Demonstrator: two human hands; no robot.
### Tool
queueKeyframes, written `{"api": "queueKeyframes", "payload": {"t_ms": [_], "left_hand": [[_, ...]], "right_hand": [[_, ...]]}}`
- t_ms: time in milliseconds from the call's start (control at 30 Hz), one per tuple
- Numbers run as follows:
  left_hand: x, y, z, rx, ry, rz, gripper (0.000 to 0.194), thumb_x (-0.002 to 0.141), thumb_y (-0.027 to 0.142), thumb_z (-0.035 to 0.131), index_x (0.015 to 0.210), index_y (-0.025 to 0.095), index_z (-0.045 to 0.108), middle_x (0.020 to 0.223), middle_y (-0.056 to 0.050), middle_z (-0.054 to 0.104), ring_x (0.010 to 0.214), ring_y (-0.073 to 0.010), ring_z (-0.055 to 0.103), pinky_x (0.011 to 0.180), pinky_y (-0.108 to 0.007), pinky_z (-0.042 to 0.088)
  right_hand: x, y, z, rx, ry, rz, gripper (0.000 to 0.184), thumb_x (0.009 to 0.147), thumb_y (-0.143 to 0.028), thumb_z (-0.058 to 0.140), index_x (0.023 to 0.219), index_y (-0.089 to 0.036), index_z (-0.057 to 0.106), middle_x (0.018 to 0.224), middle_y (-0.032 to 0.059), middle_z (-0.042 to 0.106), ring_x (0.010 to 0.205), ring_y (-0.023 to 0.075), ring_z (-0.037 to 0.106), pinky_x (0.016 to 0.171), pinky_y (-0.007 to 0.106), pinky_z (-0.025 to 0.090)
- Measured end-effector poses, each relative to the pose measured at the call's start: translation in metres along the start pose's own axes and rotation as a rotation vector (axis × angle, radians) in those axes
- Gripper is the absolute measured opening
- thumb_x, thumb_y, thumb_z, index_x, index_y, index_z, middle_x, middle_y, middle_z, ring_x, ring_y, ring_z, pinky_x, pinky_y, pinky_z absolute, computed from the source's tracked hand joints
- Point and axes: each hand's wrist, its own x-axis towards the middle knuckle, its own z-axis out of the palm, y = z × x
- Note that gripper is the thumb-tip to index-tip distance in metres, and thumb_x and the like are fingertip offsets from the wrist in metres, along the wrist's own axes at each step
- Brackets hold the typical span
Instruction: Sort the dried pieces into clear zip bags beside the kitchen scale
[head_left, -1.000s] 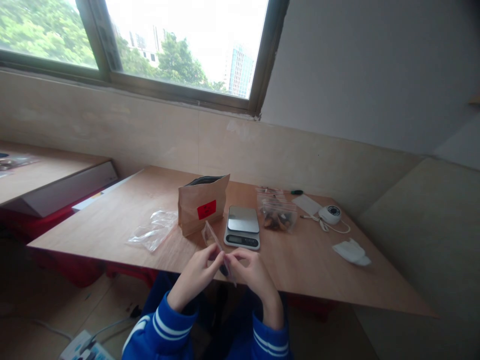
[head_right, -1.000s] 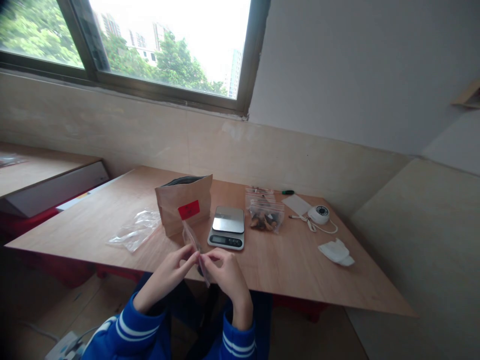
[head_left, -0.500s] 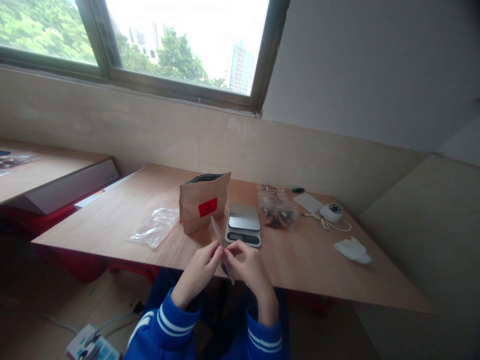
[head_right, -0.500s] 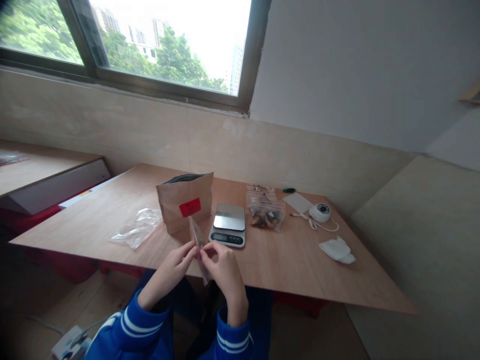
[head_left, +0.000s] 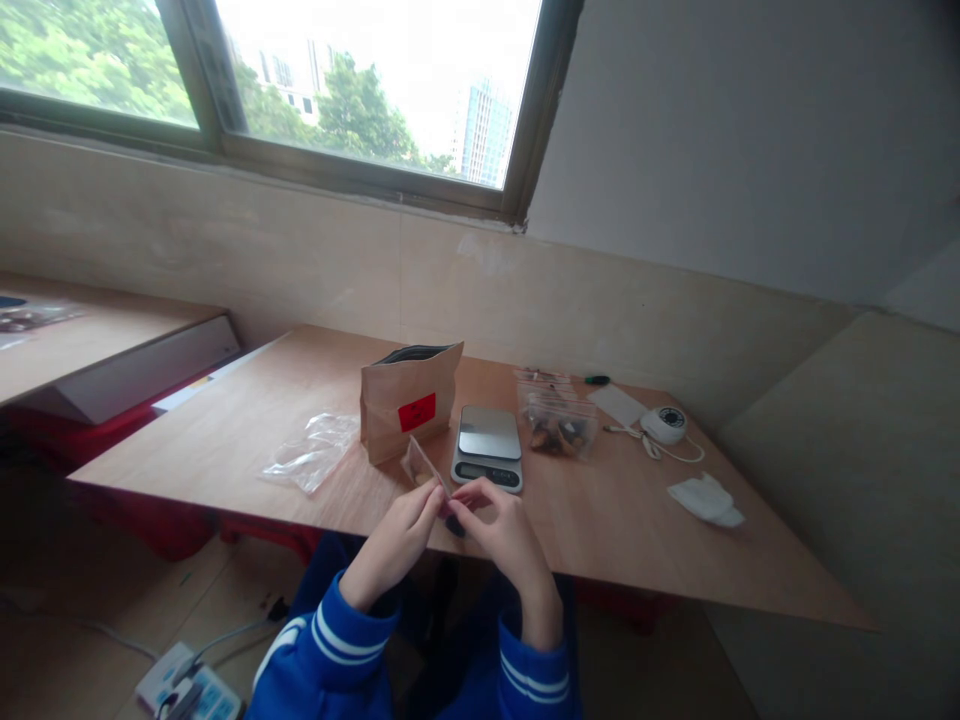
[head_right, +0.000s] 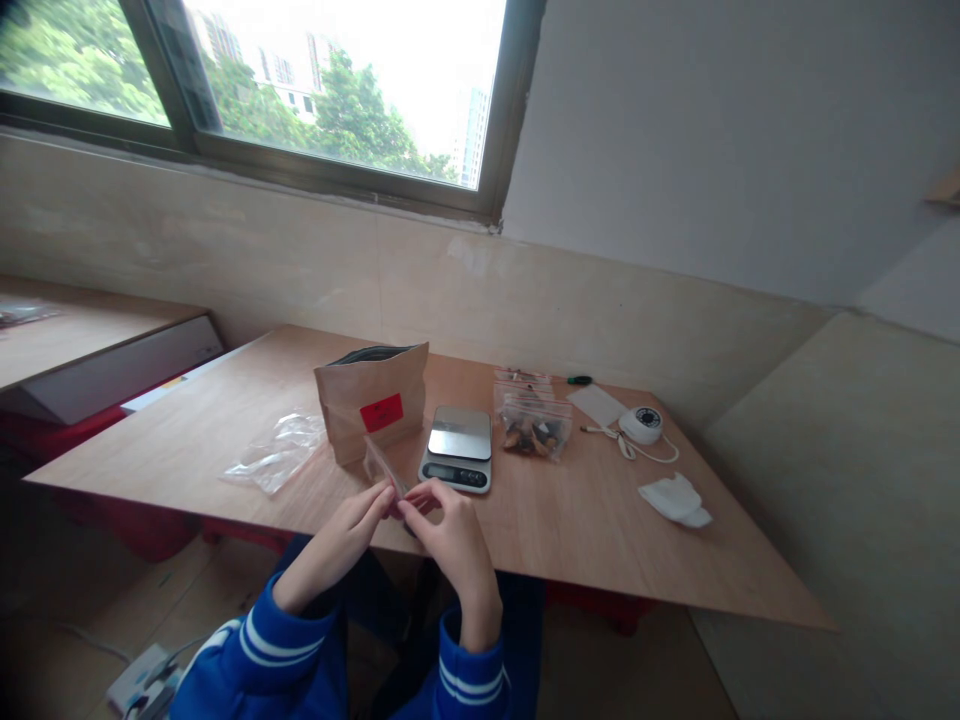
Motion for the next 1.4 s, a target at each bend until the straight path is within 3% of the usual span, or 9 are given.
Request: {"api": "queueKeyframes", "payload": {"t_ms": [367, 600, 733, 833, 967, 1167, 1400], "left_hand": [[-0.001, 0.003, -0.006, 0.089, -0.080, 0.046, 0.031, 0.094, 0.035, 0.032, 0.080, 0.019, 0.055, 0.080, -0.003, 0.064, 0.079, -0.0170, 0.061, 0.074, -0.027, 0.043], [-0.002, 0.007, -0.004, 0.143, -0.091, 0.052, 0.025, 0.087, 0.029, 0.041, 0.073, 0.018, 0.058, 0.067, -0.001, 0.062, 0.062, -0.0142, 0.058, 0.059, -0.022, 0.041], [-0.004, 0.015, -0.005, 0.211, -0.034, 0.072, 0.024, 0.084, 0.023, 0.043, 0.064, 0.018, 0.056, 0.060, 0.001, 0.059, 0.055, -0.0124, 0.052, 0.054, -0.022, 0.037], [-0.007, 0.020, -0.006, 0.083, -0.089, 0.073, 0.025, 0.088, 0.028, 0.041, 0.077, 0.019, 0.061, 0.067, -0.001, 0.066, 0.061, -0.0142, 0.058, 0.057, -0.022, 0.041], [-0.006, 0.019, -0.002, -0.046, -0.113, 0.065, 0.031, 0.092, 0.041, 0.040, 0.093, 0.018, 0.062, 0.075, -0.003, 0.069, 0.071, -0.0166, 0.064, 0.062, -0.024, 0.044], [0.000, 0.007, 0.004, -0.173, 0.038, 0.031, 0.044, 0.094, 0.045, 0.034, 0.078, 0.015, 0.063, 0.068, -0.004, 0.065, 0.066, -0.0165, 0.061, 0.066, -0.028, 0.047], [0.002, 0.001, -0.001, -0.054, -0.026, 0.076, 0.040, 0.094, 0.041, 0.035, 0.074, 0.017, 0.060, 0.070, -0.003, 0.066, 0.070, -0.0164, 0.061, 0.070, -0.027, 0.047]], "right_hand": [[0.000, 0.002, -0.003, -0.060, 0.016, -0.029, 0.014, 0.084, -0.027, 0.058, 0.077, -0.020, 0.068, 0.075, -0.0003, 0.071, 0.074, 0.0156, 0.067, 0.069, 0.023, 0.050], [0.002, 0.005, 0.001, -0.124, 0.212, -0.092, 0.007, 0.080, -0.022, 0.058, 0.076, -0.021, 0.062, 0.085, 0.0024, 0.073, 0.081, 0.0182, 0.069, 0.077, 0.028, 0.053], [0.002, 0.008, 0.000, -0.081, 0.339, -0.082, 0.008, 0.083, -0.026, 0.055, 0.077, -0.021, 0.058, 0.080, 0.0041, 0.072, 0.073, 0.0182, 0.070, 0.071, 0.029, 0.057], [0.001, 0.009, -0.002, -0.066, 0.403, -0.070, 0.012, 0.083, -0.031, 0.056, 0.078, -0.021, 0.058, 0.074, 0.0043, 0.071, 0.069, 0.0190, 0.070, 0.068, 0.029, 0.058], [-0.002, 0.004, 0.000, 0.100, 0.315, -0.061, 0.012, 0.085, -0.032, 0.056, 0.083, -0.020, 0.059, 0.091, 0.0072, 0.074, 0.082, 0.0202, 0.071, 0.077, 0.031, 0.058], [-0.002, 0.000, 0.005, 0.128, 0.104, -0.053, 0.016, 0.083, -0.035, 0.060, 0.082, -0.019, 0.064, 0.088, 0.0055, 0.074, 0.084, 0.0207, 0.071, 0.076, 0.030, 0.057], [-0.002, 0.001, 0.001, 0.176, 0.026, -0.010, 0.019, 0.083, -0.036, 0.060, 0.087, -0.019, 0.066, 0.084, 0.0039, 0.074, 0.082, 0.0202, 0.072, 0.075, 0.028, 0.058]]}}
